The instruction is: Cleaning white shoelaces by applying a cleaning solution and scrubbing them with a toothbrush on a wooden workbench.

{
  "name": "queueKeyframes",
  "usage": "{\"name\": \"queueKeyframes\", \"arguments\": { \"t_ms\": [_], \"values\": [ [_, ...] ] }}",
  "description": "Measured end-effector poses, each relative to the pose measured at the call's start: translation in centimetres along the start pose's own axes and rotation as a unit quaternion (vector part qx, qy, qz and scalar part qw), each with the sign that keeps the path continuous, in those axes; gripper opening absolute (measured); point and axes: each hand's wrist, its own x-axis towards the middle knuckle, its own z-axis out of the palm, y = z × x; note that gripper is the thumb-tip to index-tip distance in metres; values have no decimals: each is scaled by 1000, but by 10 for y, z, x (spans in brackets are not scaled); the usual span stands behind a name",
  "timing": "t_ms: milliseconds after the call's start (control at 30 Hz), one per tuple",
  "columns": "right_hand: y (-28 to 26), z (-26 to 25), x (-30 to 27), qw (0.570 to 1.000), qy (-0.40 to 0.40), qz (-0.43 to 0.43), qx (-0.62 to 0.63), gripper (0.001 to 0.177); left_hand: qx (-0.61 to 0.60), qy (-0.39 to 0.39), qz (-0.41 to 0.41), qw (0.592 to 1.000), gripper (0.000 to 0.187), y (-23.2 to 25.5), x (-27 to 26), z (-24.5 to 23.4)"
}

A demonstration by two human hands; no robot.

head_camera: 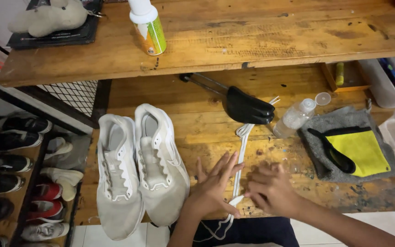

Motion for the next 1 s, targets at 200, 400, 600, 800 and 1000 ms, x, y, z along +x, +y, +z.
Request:
{"name": "queueKeyframes", "arguments": {
  "t_ms": [200,400,600,800,1000],
  "values": [
    [25,6,13,999,20,4,-36,13,19,5,2,1000,163,-3,2,4],
    [22,4,18,997,54,-62,-1,12,28,-6,4,1000,162,-3,1,2],
    [-6,-4,12,995,66,-73,-16,7,71,4,15,997,160,0,-2,1],
    [20,1,26,995,79,-60,-17,23,70,2,10,997,162,-1,-3,2],
    [19,1,27,991,77,-108,-25,11,53,-29,-6,998,162,2,-1,-2]
  ]
}}
